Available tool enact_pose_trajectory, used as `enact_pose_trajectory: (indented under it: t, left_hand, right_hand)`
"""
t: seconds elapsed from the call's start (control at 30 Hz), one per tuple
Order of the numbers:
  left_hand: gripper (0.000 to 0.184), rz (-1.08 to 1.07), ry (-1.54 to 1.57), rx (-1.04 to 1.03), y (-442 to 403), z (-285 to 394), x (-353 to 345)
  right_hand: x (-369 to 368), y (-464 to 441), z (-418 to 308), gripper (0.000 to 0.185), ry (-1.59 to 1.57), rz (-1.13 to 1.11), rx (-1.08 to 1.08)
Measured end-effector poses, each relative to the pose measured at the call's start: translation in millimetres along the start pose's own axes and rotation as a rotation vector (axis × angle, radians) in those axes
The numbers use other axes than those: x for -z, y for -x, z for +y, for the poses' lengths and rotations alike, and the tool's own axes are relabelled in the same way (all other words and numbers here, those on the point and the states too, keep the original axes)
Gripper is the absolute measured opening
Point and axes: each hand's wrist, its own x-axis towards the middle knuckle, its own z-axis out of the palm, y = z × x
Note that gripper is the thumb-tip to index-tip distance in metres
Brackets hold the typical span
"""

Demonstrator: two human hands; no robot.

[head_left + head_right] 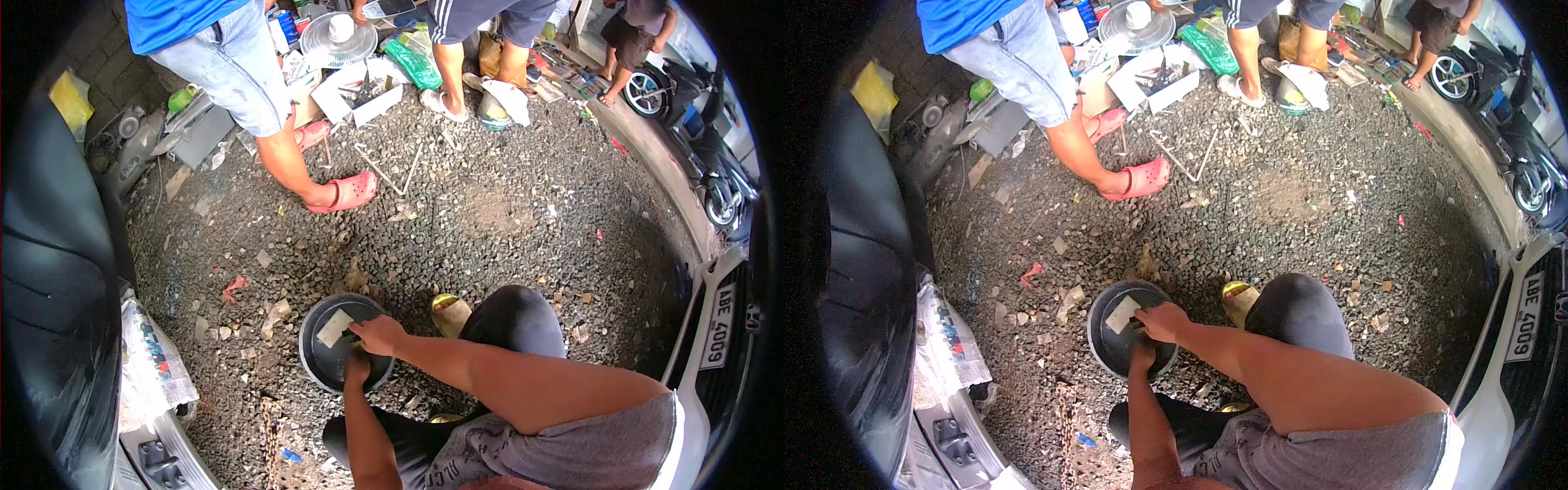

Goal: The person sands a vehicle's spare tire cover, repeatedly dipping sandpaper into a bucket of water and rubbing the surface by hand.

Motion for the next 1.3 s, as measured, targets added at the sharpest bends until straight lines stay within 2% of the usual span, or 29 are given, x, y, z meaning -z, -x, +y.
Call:
enact_pose_trajectory:
  t: [0.1,0.2,0.3,0.4,0.5,0.6,0.7,0.8,0.9,1.0,1.1,1.2,1.3]
  left_hand:
    - [0.042,-0.046,-0.055,0.009,-1.5,2.6,1.2]
    - [0.042,-0.042,-0.008,0.021,-3.2,3.6,3.2]
    - [0.034,0.057,0.009,-0.079,-1.4,0.2,-0.3]
    - [0.036,0.069,0.004,-0.057,-7.6,-5.7,-7.7]
    - [0.036,0.222,0.029,-0.196,-9.2,-23.3,-21.7]
    - [0.035,0.19,-0.085,-0.143,-15.4,-30.6,-26.5]
    - [0.031,0.217,0.003,-0.182,-25.9,-38.5,-36.3]
    - [0.031,0.045,-0.165,-0.179,0.6,4.4,0.0]
    - [0.03,0.117,-0.091,-0.263,-1.8,1.4,-2.0]
    - [0.041,-0.03,0.263,0.098,17.3,34.1,21.4]
    - [0.042,-0.023,0.185,0.051,11.0,23.3,14.3]
    - [0.044,-0.083,0.003,-0.101,-1.8,11.4,8.7]
    - [0.032,0.131,-0.083,-0.266,-13.2,-12.3,-16.4]
  right_hand:
    - [0.8,0.2,0.3,0.052,0.007,-0.036,0.004]
    - [1.0,-1.4,0.1,0.052,0.001,-0.1,-0.017]
    - [-2.5,-1.2,-0.4,0.051,0.008,-0.061,-0.021]
    - [-1.5,-0.5,0.2,0.053,-0.008,-0.088,-0.031]
    - [17.6,4.0,-7.1,0.054,-0.059,-0.159,-0.068]
    - [15.1,5.1,-6.5,0.054,-0.031,-0.101,-0.041]
    - [-1.5,0.7,-1.2,0.058,0.027,0.023,-0.017]
    - [-2.2,0.6,-0.1,0.058,0.0,0.006,-0.026]
    - [-1.1,0.5,0.5,0.055,0.031,0.011,-0.002]
    - [-6.9,-0.5,3.2,0.053,0.027,0.055,0.01]
    - [-9.3,-0.9,3.8,0.052,0.038,0.065,0.031]
    - [6.8,1.7,-3.3,0.053,0.037,-0.041,-0.011]
    - [-1.0,0.3,-0.5,0.052,-0.013,-0.022,-0.03]
